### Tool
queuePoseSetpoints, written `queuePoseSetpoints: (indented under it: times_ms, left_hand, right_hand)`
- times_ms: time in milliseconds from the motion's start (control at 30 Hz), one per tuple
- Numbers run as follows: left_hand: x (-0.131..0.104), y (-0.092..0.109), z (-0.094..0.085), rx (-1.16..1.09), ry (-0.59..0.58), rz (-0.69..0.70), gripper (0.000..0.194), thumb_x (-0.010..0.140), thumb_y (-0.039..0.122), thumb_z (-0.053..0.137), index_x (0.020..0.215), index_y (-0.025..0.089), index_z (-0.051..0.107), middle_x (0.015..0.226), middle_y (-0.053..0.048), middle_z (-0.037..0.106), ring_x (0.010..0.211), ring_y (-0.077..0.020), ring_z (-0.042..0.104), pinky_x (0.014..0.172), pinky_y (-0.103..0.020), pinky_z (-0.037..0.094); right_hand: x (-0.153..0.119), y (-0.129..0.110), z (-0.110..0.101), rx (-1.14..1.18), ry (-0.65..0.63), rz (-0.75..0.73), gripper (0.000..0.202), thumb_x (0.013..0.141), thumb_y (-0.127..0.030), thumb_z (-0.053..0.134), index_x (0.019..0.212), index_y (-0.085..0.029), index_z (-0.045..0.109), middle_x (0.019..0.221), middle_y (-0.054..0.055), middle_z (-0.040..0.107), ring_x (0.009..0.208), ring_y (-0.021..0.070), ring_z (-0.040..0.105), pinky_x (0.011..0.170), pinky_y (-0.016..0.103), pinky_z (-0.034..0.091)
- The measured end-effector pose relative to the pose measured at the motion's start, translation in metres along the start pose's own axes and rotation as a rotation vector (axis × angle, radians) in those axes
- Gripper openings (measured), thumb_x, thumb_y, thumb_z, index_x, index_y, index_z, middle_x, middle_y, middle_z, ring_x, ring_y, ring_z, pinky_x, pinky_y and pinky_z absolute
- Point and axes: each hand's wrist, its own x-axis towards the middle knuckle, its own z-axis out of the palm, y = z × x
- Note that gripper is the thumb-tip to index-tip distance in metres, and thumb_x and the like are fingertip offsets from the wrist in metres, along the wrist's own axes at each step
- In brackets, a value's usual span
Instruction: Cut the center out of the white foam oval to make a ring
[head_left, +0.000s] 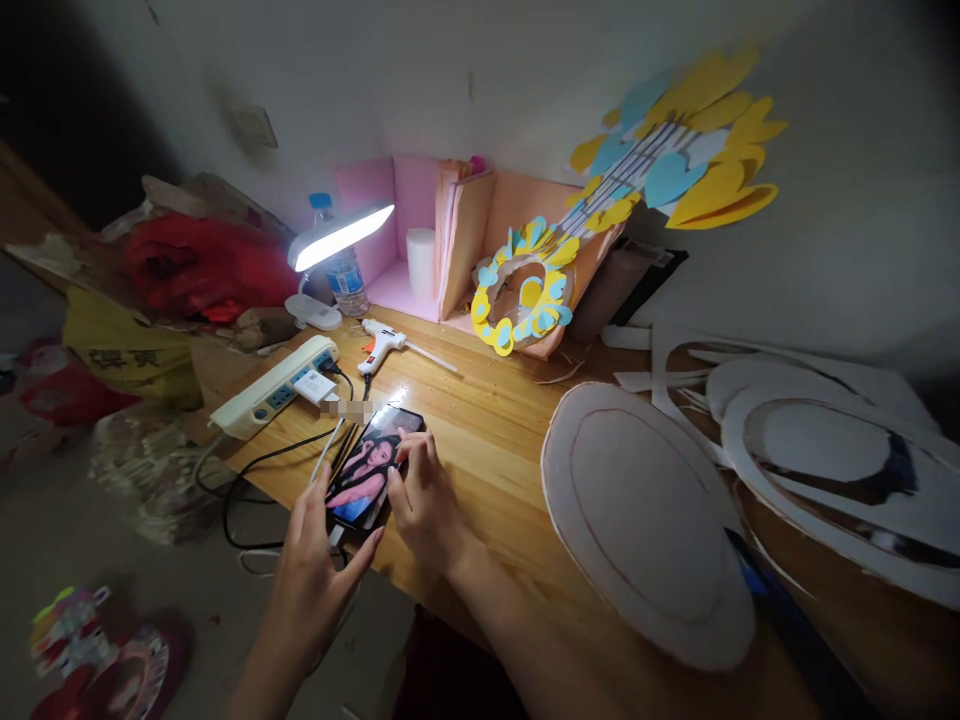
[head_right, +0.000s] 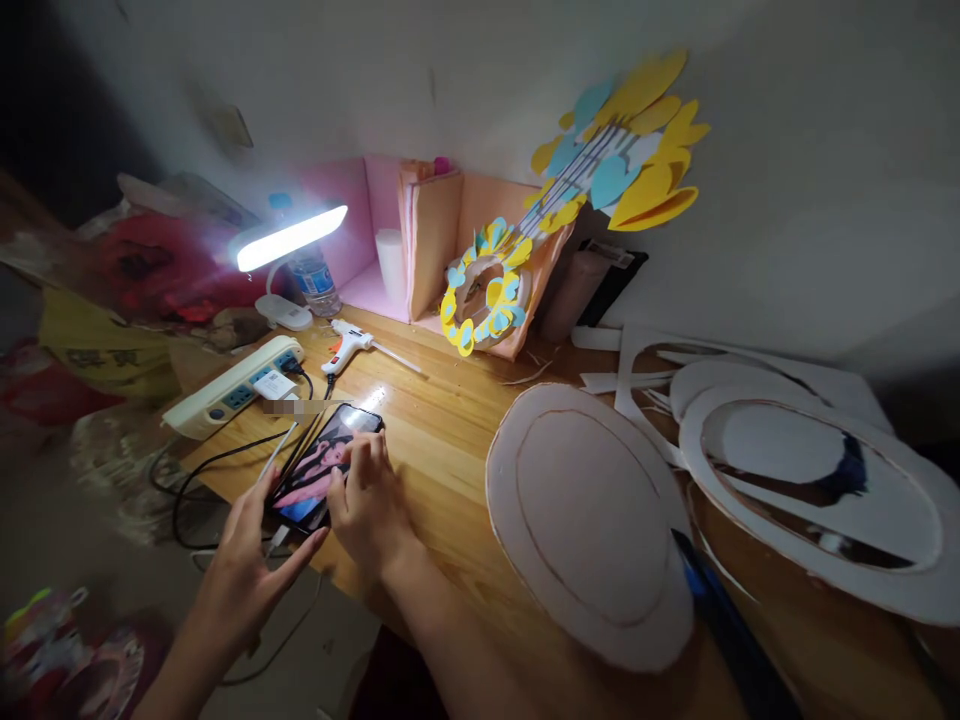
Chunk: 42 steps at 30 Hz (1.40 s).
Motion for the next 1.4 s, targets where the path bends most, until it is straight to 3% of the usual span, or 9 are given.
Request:
queuePoseSetpoints:
  times_ms: [333, 567, 700, 833, 900, 1000, 1133, 1300, 1400]
  left_hand:
    - [0.004, 0.003, 0.002, 0.031, 0.0, 0.011, 0.078, 0.084, 0.041, 0.059, 0.147, 0.02, 0.02, 0.14, -0.018, 0.042, 0.131, -0.0323, 0.04, 0.106, -0.052, 0.037]
    - [0.037, 0.007, 0.018, 0.138, -0.01, 0.087, 0.075, 0.085, 0.047, 0.054, 0.143, 0.01, 0.026, 0.139, -0.023, 0.042, 0.13, -0.0357, 0.04, 0.103, -0.05, 0.038]
    - [0.071, 0.017, 0.034, 0.343, -0.12, 0.064, 0.078, 0.083, 0.045, 0.054, 0.141, 0.001, 0.027, 0.13, -0.026, 0.05, 0.118, -0.0371, 0.051, 0.095, -0.045, 0.044]
    - [0.086, 0.025, 0.039, 0.483, -0.164, 0.04, 0.078, 0.082, 0.047, 0.049, 0.14, -0.003, 0.03, 0.115, -0.024, 0.058, 0.106, -0.0366, 0.056, 0.087, -0.043, 0.046]
    - [0.087, 0.024, 0.039, 0.51, -0.15, 0.044, 0.08, 0.082, 0.049, 0.046, 0.139, -0.003, 0.031, 0.112, -0.025, 0.059, 0.104, -0.0378, 0.057, 0.085, -0.044, 0.046]
    - [0.088, 0.02, 0.038, 0.521, -0.16, 0.072, 0.081, 0.083, 0.053, 0.043, 0.139, -0.003, 0.029, 0.11, -0.026, 0.059, 0.105, -0.0403, 0.056, 0.086, -0.048, 0.046]
    - [0.091, 0.022, 0.039, 0.488, -0.184, 0.04, 0.088, 0.083, 0.057, 0.042, 0.143, -0.003, 0.016, 0.125, -0.026, 0.053, 0.118, -0.0445, 0.049, 0.096, -0.054, 0.042]
    - [0.092, 0.078, 0.05, 0.222, -0.052, 0.059, 0.084, 0.081, 0.063, 0.046, 0.142, 0.008, 0.026, 0.144, -0.022, 0.038, 0.134, -0.0447, 0.032, 0.105, -0.06, 0.031]
    - [0.094, 0.131, 0.07, -0.288, -0.329, -0.07, 0.071, 0.085, 0.064, 0.035, 0.131, 0.01, 0.043, 0.118, -0.017, 0.063, 0.11, -0.0335, 0.059, 0.091, -0.051, 0.048]
  right_hand:
    - [-0.007, -0.003, 0.0, 0.054, -0.013, -0.02, 0.021, 0.079, -0.012, 0.034, 0.094, -0.025, 0.03, 0.096, 0.006, 0.046, 0.106, 0.0225, 0.053, 0.093, 0.048, 0.045]
    - [-0.044, -0.043, -0.031, 0.047, 0.009, -0.039, 0.027, 0.071, -0.005, 0.036, 0.09, -0.024, 0.034, 0.089, 0.005, 0.051, 0.09, 0.0197, 0.055, 0.08, 0.038, 0.051]
    - [-0.102, -0.043, -0.068, -0.049, 0.091, -0.172, 0.029, 0.073, -0.004, 0.038, 0.095, -0.023, 0.041, 0.087, 0.004, 0.057, 0.085, 0.0173, 0.059, 0.082, 0.037, 0.053]
    - [-0.169, -0.011, -0.125, -0.25, 0.399, -0.189, 0.022, 0.087, -0.009, 0.032, 0.094, -0.025, 0.046, 0.072, 0.002, 0.055, 0.073, 0.0175, 0.063, 0.064, 0.03, 0.056]
    - [-0.203, 0.006, -0.164, -0.454, 0.56, 0.004, 0.019, 0.09, -0.014, 0.035, 0.091, -0.027, 0.05, 0.079, 0.006, 0.058, 0.072, 0.0201, 0.062, 0.06, 0.033, 0.054]
    - [-0.246, 0.022, -0.219, -0.723, 0.555, 0.294, 0.014, 0.088, -0.027, 0.048, 0.101, -0.024, 0.052, 0.098, 0.012, 0.059, 0.09, 0.0275, 0.061, 0.075, 0.046, 0.052]
    - [-0.278, 0.036, -0.259, -0.886, 0.637, 0.502, 0.044, 0.086, -0.05, 0.053, 0.116, -0.018, 0.048, 0.106, 0.015, 0.057, 0.098, 0.0311, 0.058, 0.081, 0.05, 0.05]
    - [-0.28, 0.05, -0.266, -0.91, 0.541, 0.594, 0.049, 0.084, -0.055, 0.055, 0.117, -0.019, 0.051, 0.102, 0.012, 0.057, 0.09, 0.0271, 0.062, 0.073, 0.042, 0.054]
    - [-0.274, 0.051, -0.267, -0.915, 0.483, 0.619, 0.035, 0.086, -0.044, 0.054, 0.111, -0.019, 0.054, 0.097, 0.009, 0.058, 0.084, 0.0253, 0.063, 0.068, 0.04, 0.054]
